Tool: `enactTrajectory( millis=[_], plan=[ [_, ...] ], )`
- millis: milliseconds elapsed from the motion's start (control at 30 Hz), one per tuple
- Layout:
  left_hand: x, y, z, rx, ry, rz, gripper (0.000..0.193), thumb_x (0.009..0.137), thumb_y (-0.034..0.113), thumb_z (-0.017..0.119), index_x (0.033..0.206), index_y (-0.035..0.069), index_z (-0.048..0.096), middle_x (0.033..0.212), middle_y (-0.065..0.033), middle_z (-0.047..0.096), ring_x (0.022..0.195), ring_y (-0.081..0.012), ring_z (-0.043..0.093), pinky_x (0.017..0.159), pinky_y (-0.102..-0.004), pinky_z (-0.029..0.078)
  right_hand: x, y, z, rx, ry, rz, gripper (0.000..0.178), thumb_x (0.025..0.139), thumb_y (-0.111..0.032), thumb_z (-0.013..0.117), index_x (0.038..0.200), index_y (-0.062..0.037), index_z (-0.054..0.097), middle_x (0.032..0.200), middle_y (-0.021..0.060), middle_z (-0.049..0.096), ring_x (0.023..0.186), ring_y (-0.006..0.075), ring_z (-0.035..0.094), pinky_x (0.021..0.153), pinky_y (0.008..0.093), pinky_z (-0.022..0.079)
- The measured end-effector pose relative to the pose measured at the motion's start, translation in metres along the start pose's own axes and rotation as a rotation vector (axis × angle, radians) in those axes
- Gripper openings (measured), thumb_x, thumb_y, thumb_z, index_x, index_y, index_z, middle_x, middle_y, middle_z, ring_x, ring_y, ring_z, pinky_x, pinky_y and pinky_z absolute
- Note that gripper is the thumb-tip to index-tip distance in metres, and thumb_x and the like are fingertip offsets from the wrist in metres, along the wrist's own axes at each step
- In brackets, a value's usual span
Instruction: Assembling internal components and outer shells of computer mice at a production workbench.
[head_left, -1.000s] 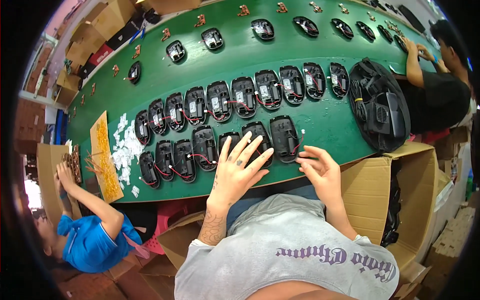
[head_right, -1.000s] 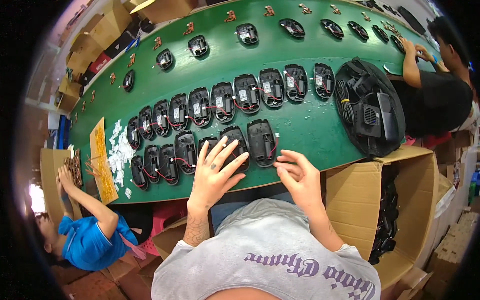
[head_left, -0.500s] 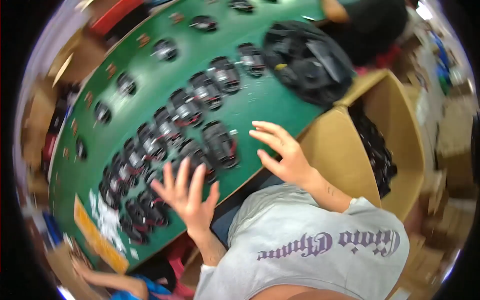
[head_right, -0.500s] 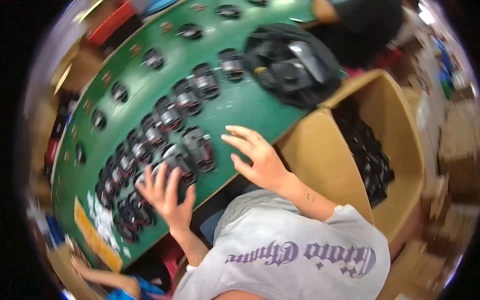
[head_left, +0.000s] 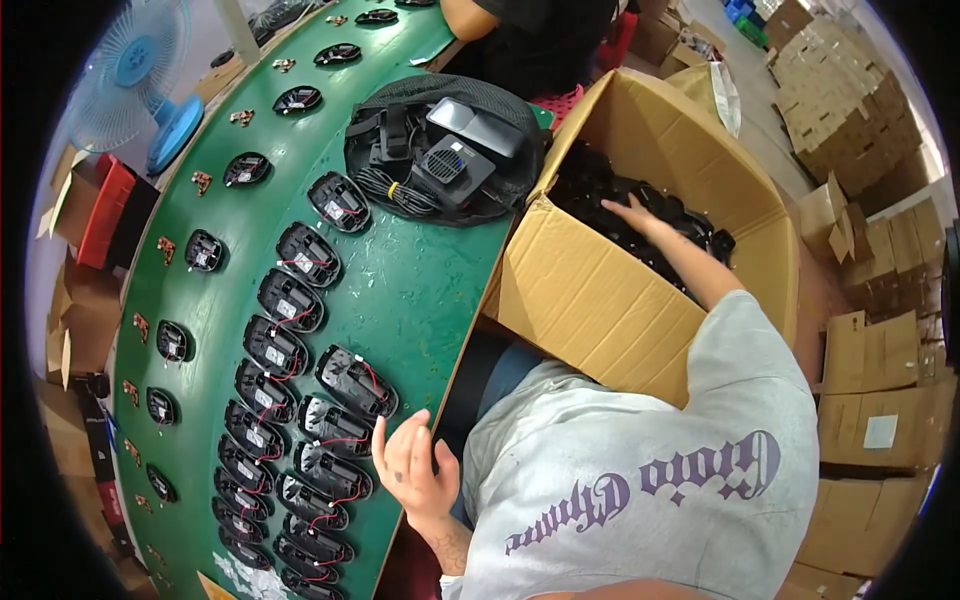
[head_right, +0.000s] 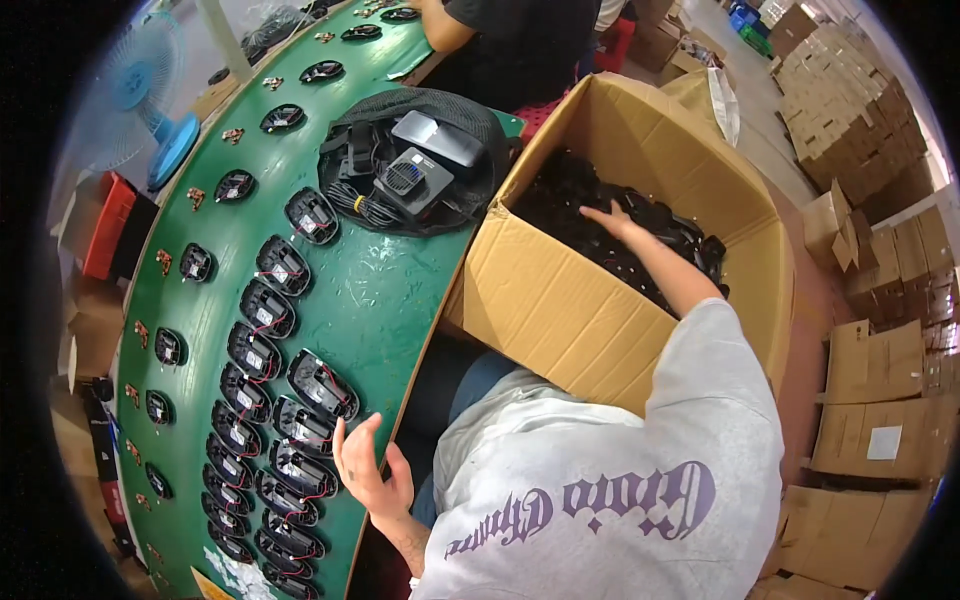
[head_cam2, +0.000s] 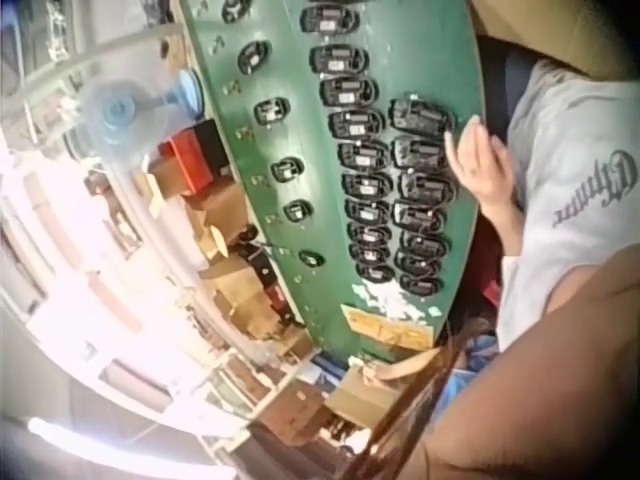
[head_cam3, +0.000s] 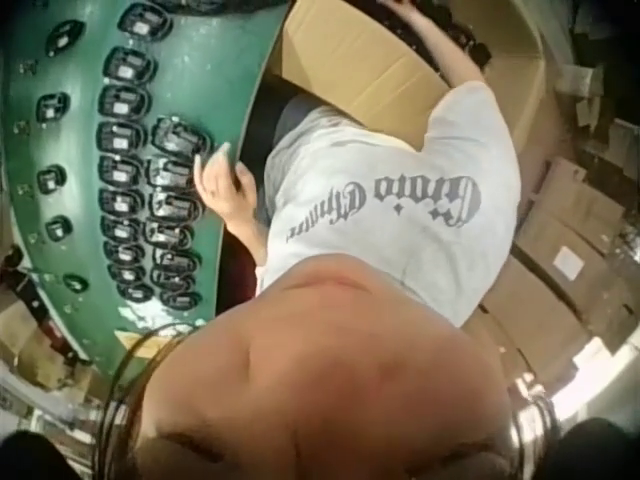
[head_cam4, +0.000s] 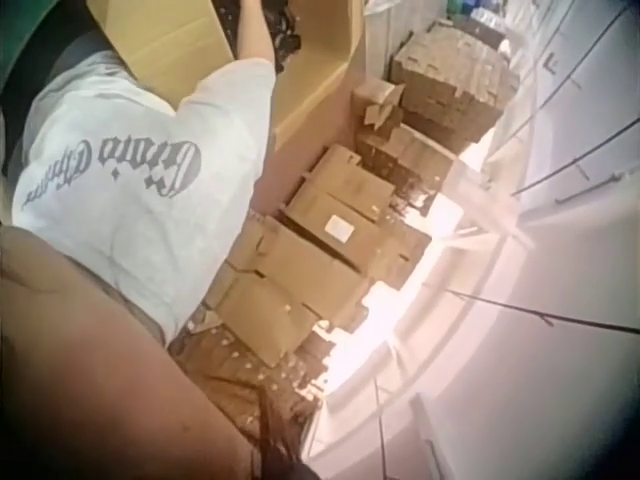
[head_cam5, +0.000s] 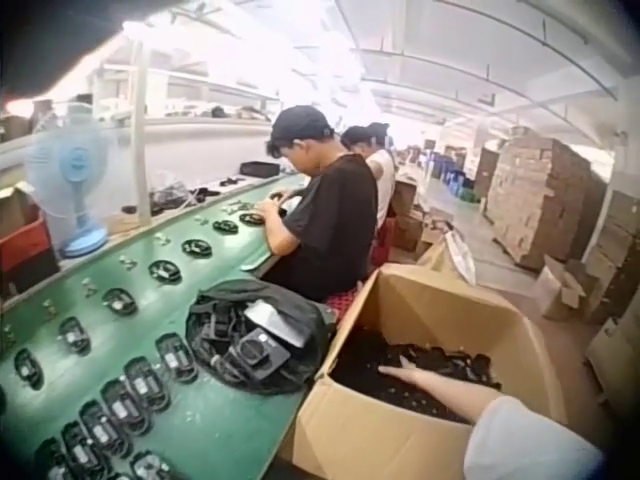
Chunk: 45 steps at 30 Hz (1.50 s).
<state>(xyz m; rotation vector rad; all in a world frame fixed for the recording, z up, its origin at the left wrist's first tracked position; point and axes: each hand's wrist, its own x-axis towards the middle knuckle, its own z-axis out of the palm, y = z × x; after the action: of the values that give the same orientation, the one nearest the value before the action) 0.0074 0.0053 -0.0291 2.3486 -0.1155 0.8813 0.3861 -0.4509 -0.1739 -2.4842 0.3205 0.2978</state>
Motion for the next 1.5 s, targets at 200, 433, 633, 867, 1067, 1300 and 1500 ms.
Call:
enactTrajectory(
  millis=[200,433,633,867,1067,1300,1500],
  plan=[
    [-0.014,-0.003,-0.003,-0.015,0.015,0.028,0.044,0.090,0.002,0.054,0.132,0.004,0.047,0.103,-0.0143,0.069,0.085,-0.0284,0.068,0.094,-0.0548,0.047,0.010,-0.046,0.041,0.373,-0.216,0.026,0.104,0.081,-0.064,0.067,0.152,0.0009,0.027,0.153,0.0217,0.035,0.141,0.0273,0.035,0.115,0.0379,0.029],
    [-0.003,-0.002,0.003,-0.003,0.086,0.038,0.040,0.091,0.004,0.055,0.131,0.002,0.048,0.096,-0.0127,0.071,0.078,-0.0273,0.068,0.082,-0.0452,0.053,0.013,-0.072,0.047,0.548,-0.301,0.079,0.069,0.083,-0.034,0.071,0.141,-0.0047,0.049,0.133,0.0124,0.058,0.110,0.0237,0.062,0.090,0.0346,0.052],
    [-0.005,-0.006,0.003,-0.024,0.082,0.039,0.040,0.091,0.003,0.055,0.130,0.001,0.048,0.093,-0.0122,0.071,0.075,-0.0268,0.068,0.074,-0.0399,0.055,-0.055,-0.088,-0.027,0.679,-0.381,0.092,0.055,0.083,-0.011,0.063,0.137,-0.0141,0.054,0.125,0.0097,0.063,0.097,0.0219,0.067,0.068,0.0304,0.054],
    [-0.011,-0.005,-0.001,0.000,0.117,-0.009,0.035,0.087,0.000,0.055,0.122,0.000,0.055,0.091,-0.0119,0.072,0.070,-0.0263,0.068,0.068,-0.0378,0.055,-0.111,-0.130,-0.078,0.910,-0.469,-0.098,0.058,0.083,-0.004,0.060,0.139,-0.0143,0.049,0.122,0.0114,0.064,0.105,0.0272,0.068,0.074,0.0331,0.053],
    [0.008,0.003,-0.002,-0.071,0.051,-0.040,0.031,0.077,-0.005,0.058,0.107,-0.001,0.064,0.088,-0.0105,0.072,0.071,-0.0247,0.069,0.065,-0.0361,0.057,-0.195,-0.223,-0.077,0.603,-0.199,-0.653,0.047,0.080,0.002,0.064,0.126,-0.0069,0.057,0.116,0.0095,0.063,0.110,0.0277,0.064,0.089,0.0366,0.052],
    [0.008,0.019,0.003,-0.176,0.014,-0.007,0.041,0.066,-0.005,0.064,0.106,0.002,0.071,0.087,-0.0083,0.071,0.072,-0.0218,0.069,0.065,-0.0334,0.057,-0.223,-0.289,0.035,0.119,-0.333,-1.380,0.040,0.062,0.009,0.068,0.098,-0.0082,0.071,0.111,0.0084,0.063,0.121,0.0346,0.053,0.103,0.0430,0.042],
    [0.001,0.024,0.000,-0.229,-0.042,-0.013,0.043,0.064,-0.004,0.066,0.106,0.003,0.072,0.087,-0.0069,0.071,0.072,-0.0198,0.068,0.065,-0.0322,0.057,-0.205,-0.321,0.054,0.029,-0.205,-1.439,0.043,0.061,0.007,0.067,0.101,-0.0087,0.072,0.113,0.0073,0.065,0.124,0.0353,0.050,0.105,0.0445,0.040]
  ],
)
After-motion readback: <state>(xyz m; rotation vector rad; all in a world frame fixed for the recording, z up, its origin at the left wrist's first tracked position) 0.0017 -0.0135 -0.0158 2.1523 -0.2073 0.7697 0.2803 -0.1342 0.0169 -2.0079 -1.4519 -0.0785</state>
